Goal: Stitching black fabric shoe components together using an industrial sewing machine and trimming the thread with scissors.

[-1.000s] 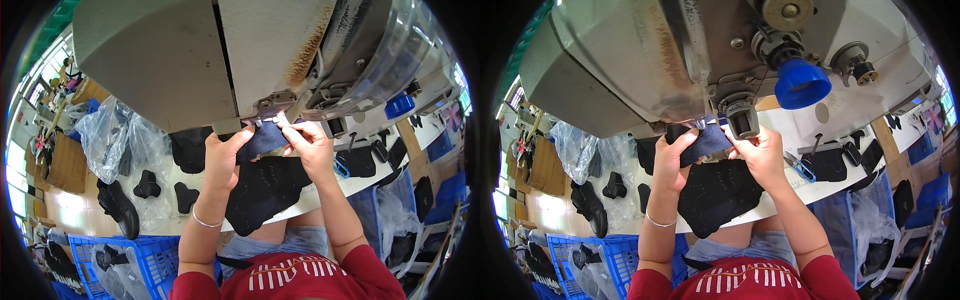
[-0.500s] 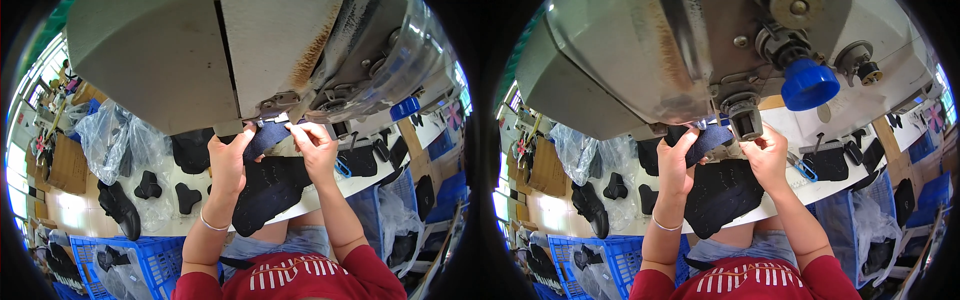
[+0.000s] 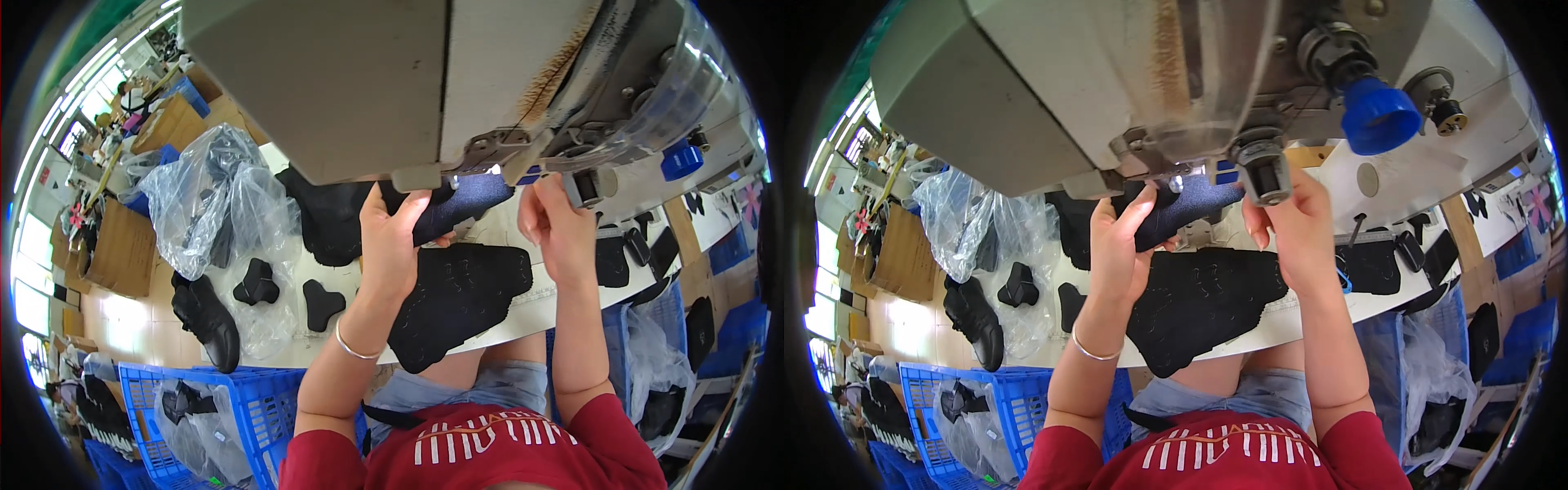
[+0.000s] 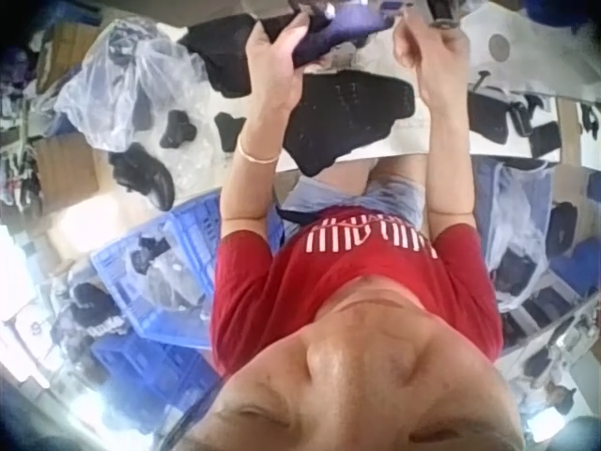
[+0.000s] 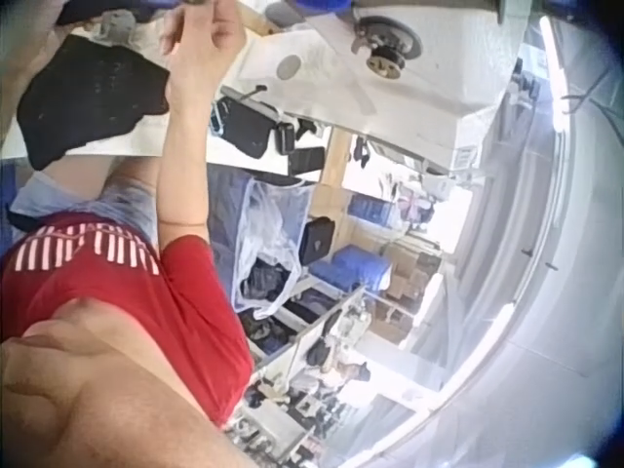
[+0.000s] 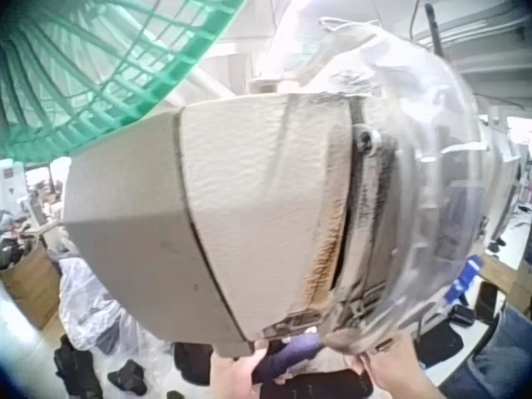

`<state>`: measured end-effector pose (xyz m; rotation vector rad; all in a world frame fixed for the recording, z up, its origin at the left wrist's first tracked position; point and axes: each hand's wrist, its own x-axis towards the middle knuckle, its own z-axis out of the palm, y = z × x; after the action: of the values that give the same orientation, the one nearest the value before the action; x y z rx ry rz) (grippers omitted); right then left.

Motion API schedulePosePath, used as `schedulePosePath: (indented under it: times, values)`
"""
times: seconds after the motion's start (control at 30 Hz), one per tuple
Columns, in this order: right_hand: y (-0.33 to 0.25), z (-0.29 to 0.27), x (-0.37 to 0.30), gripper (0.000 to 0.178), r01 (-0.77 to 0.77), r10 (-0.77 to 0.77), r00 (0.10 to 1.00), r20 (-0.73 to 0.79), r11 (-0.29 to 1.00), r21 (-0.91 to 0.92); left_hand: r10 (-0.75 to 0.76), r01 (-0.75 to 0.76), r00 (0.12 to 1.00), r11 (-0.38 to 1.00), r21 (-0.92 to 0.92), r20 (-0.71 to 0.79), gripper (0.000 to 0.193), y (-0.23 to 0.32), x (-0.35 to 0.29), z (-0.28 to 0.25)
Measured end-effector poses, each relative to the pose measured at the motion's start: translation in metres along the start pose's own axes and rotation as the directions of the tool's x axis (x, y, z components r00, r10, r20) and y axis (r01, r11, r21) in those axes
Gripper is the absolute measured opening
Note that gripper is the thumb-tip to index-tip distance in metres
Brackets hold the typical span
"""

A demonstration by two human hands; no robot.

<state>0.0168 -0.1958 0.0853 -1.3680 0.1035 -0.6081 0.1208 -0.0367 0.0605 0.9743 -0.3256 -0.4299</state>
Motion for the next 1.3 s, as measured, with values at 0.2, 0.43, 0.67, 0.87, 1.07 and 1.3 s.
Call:
schedulePosePath:
  times: [0.2,0.43,0.67,0.87,1.07,1.3]
  values:
    - [0.018,-0.014,-0.015,0.014,0.003,-0.013,0.999,-0.038,0.972,-0.234,-0.115,0.072,0.992,0.873,0.483,0.06,0.023,0.053,0.045,-0.079]
    - [0.078,-0.014,-0.062,0.03,0.219,-0.121,0.975,0.187,0.373,-0.902,0.377,-0.229,0.899,-0.032,0.973,0.224,0.048,0.035,0.048,-0.159]
    - [0.092,0.017,-0.069,0.049,0.109,0.04,0.989,0.14,0.431,-0.896,0.301,0.17,0.95,-0.258,0.951,-0.088,0.036,0.018,-0.089,-0.154]
    - [0.107,0.006,-0.063,0.027,0.054,0.085,0.99,0.116,0.532,-0.845,0.375,0.185,0.903,0.105,0.977,-0.211,0.012,0.007,-0.099,-0.158]
    - [0.087,0.013,-0.071,0.04,-0.156,0.191,0.981,-0.027,0.703,-0.694,0.595,0.138,0.803,-0.131,0.982,-0.033,0.014,-0.005,-0.103,-0.145]
    - [0.083,0.003,-0.07,0.055,0.128,-0.046,0.989,0.14,0.739,-0.662,0.63,-0.016,0.772,0.154,0.988,-0.085,0.027,0.008,-0.107,-0.135]
